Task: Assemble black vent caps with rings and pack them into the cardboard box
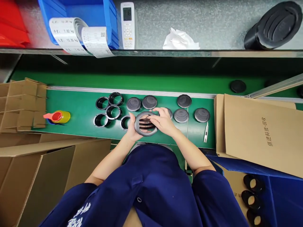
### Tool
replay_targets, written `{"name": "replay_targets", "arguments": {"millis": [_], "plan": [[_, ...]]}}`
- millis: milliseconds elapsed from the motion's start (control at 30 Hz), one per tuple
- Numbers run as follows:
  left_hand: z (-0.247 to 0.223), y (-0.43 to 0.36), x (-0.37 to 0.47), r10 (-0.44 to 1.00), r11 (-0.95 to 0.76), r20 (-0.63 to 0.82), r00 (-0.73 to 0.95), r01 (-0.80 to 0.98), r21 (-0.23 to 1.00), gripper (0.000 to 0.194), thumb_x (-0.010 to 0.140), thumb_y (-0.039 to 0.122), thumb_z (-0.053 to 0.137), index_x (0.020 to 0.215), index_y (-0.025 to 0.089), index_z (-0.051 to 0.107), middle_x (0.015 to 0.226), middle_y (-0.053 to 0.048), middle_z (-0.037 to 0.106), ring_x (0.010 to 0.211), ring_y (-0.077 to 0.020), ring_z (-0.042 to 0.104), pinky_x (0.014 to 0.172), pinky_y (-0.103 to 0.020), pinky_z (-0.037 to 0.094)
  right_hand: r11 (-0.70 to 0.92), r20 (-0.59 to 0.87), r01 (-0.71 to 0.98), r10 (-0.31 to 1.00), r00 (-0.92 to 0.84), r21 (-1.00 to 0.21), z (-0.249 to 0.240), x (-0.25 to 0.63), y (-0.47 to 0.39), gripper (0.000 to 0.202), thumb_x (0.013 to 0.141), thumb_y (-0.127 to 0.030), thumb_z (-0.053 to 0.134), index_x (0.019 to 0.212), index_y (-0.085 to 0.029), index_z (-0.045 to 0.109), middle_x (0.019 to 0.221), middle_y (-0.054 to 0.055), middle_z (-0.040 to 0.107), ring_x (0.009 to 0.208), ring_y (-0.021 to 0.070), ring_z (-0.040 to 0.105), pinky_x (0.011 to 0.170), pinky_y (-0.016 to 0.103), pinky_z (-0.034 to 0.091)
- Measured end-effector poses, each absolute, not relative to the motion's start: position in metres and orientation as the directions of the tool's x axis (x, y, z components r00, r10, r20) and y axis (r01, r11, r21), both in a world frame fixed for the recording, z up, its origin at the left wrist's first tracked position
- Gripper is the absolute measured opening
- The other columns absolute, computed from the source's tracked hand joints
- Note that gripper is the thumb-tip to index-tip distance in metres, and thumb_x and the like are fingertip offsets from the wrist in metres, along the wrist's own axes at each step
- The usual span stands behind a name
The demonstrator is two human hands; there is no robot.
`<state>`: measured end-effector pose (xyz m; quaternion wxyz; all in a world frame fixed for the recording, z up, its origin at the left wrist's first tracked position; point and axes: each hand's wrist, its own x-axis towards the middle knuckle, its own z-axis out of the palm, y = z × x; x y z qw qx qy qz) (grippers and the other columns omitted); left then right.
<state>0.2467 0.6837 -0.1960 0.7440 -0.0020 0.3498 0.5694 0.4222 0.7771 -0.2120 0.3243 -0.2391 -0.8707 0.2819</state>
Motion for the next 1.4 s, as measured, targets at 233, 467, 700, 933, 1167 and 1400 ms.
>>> {"name": "replay_targets", "arguments": {"millis": [233,467,700,933,1167,1400], "plan": [[-0.198,0.672,0.256,0.879,0.383,-0.443,0.177,-0.815,0.436,0.09,0.093,0.083,0.021,0.133,0.011,0.059,0.128,-0.022,0.06,0.13,-0.0382,0.051,0.105,-0.06,0.041,0.569,0.379,0.068,0.627,-0.68,-0.819,-0.212,0.433,0.765,0.056,0.108,-0.054,0.033,0.112,-0.02,0.077,0.135,0.009,0.055,0.129,0.0227,0.04,0.116,0.042,0.029],[-0.196,0.665,0.253,0.889,0.339,-0.437,0.134,-0.836,0.432,0.093,0.093,0.083,0.02,0.127,0.007,0.062,0.119,-0.022,0.064,0.125,-0.0371,0.056,0.104,-0.058,0.042,0.339,0.261,-0.006,0.711,-0.653,-0.941,-0.216,0.421,0.763,0.067,0.108,-0.06,0.024,0.113,-0.017,0.075,0.132,0.011,0.057,0.128,0.022,0.049,0.114,0.043,0.034],[-0.239,0.633,0.23,0.716,0.38,-0.692,0.09,-0.883,0.277,0.081,0.09,0.085,0.033,0.11,0.013,0.068,0.102,-0.016,0.069,0.111,-0.0336,0.063,0.098,-0.051,0.048,0.835,0.325,0.004,0.218,-0.921,-0.549,-0.263,0.399,0.726,0.076,0.096,-0.066,0.054,0.151,-0.013,0.052,0.16,0.017,0.031,0.15,0.0312,0.024,0.125,0.05,0.017],[-0.274,0.59,0.182,0.658,0.349,-0.752,0.036,-0.9,0.262,0.09,0.089,0.087,0.023,0.143,0.021,0.053,0.132,-0.018,0.06,0.121,-0.0368,0.057,0.102,-0.061,0.041,0.719,-0.049,0.267,0.309,-0.95,-0.642,-0.301,0.312,0.717,0.12,0.07,-0.058,0.081,0.165,-0.011,0.025,0.162,0.019,0.02,0.146,0.036,0.026,0.12,0.047,0.029],[-0.299,0.523,0.106,0.568,0.156,-0.798,-0.199,-0.927,0.342,0.068,0.1,0.068,0.037,0.142,0.016,0.05,0.139,-0.018,0.056,0.125,-0.0308,0.055,0.104,-0.053,0.043,0.828,-0.115,0.479,0.466,-0.877,-0.291,-0.33,0.212,0.726,0.115,0.076,-0.056,0.08,0.163,-0.004,0.027,0.162,0.03,0.01,0.152,0.0424,0.01,0.124,0.053,0.0],[-0.326,0.496,0.084,0.36,0.272,-0.896,-0.261,-0.889,0.368,0.035,0.104,0.04,0.043,0.108,0.009,0.059,0.117,-0.015,0.062,0.094,-0.0181,0.061,0.089,-0.035,0.05,0.838,0.02,0.482,0.503,-0.864,-0.256,-0.325,0.194,0.708,0.079,0.105,-0.053,0.039,0.164,-0.003,0.022,0.167,0.017,-0.001,0.156,0.0298,-0.008,0.125,0.051,-0.004]]}}
